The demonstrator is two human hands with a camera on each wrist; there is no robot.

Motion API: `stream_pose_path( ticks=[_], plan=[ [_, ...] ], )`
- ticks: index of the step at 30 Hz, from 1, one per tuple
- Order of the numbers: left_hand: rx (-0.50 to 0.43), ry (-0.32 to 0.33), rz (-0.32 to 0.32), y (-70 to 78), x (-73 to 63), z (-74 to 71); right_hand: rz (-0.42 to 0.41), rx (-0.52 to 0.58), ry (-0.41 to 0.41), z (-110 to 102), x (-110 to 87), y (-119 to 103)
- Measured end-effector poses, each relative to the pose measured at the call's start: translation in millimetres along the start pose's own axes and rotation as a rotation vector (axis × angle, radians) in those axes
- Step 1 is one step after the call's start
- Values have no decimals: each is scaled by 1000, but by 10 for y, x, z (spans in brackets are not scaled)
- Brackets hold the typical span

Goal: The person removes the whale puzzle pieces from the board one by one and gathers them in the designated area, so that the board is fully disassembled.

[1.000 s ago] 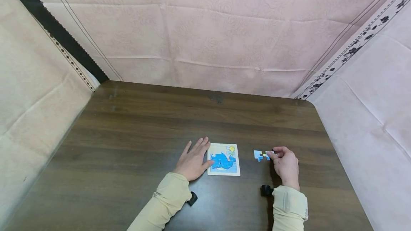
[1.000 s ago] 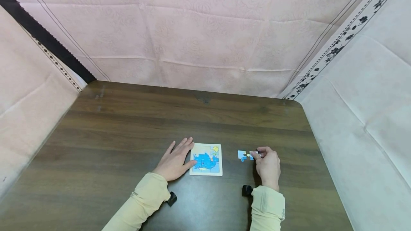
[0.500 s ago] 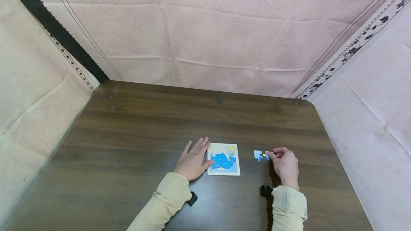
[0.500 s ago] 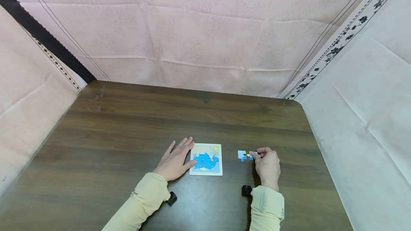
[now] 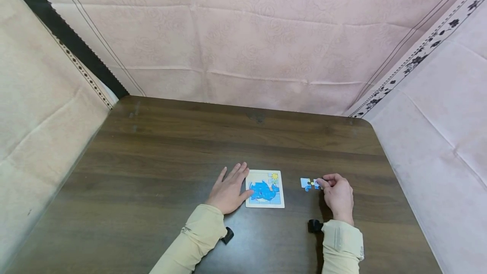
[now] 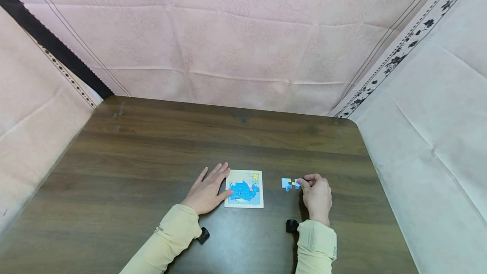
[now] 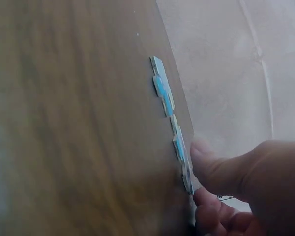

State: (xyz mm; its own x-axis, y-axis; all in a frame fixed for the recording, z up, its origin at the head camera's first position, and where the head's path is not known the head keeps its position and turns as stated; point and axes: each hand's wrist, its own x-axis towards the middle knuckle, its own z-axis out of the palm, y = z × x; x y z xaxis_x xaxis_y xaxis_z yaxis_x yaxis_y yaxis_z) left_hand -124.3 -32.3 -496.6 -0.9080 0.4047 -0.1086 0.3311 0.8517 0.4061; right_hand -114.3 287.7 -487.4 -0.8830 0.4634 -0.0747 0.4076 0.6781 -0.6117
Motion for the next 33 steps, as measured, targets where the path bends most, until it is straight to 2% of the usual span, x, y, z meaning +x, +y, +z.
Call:
stream_pose_path(
  ticks=[8, 11, 15, 18, 22, 28, 33],
  plan=[
    [1, 1, 3, -11, 14, 9, -48, 98, 57, -62, 1, 25],
    [5, -1, 1, -21, 16, 11, -51, 108, 56, -82, -12, 1],
    [7, 5, 5, -32, 14, 16, -96, 104, 38, -68, -37, -100],
    [6, 3, 10, -35, 11, 15, -138, 92, -16, -30, -74, -217],
    [-2, -3, 14, -30, 0, 9, -177, 55, -131, 54, -149, -383],
    [-4, 1, 17, -33, -7, 13, -321, -48, -311, 203, -287, -555],
    [4, -4, 12, -35, 4, 29, -406, -100, -342, 323, -347, -665]
  ],
)
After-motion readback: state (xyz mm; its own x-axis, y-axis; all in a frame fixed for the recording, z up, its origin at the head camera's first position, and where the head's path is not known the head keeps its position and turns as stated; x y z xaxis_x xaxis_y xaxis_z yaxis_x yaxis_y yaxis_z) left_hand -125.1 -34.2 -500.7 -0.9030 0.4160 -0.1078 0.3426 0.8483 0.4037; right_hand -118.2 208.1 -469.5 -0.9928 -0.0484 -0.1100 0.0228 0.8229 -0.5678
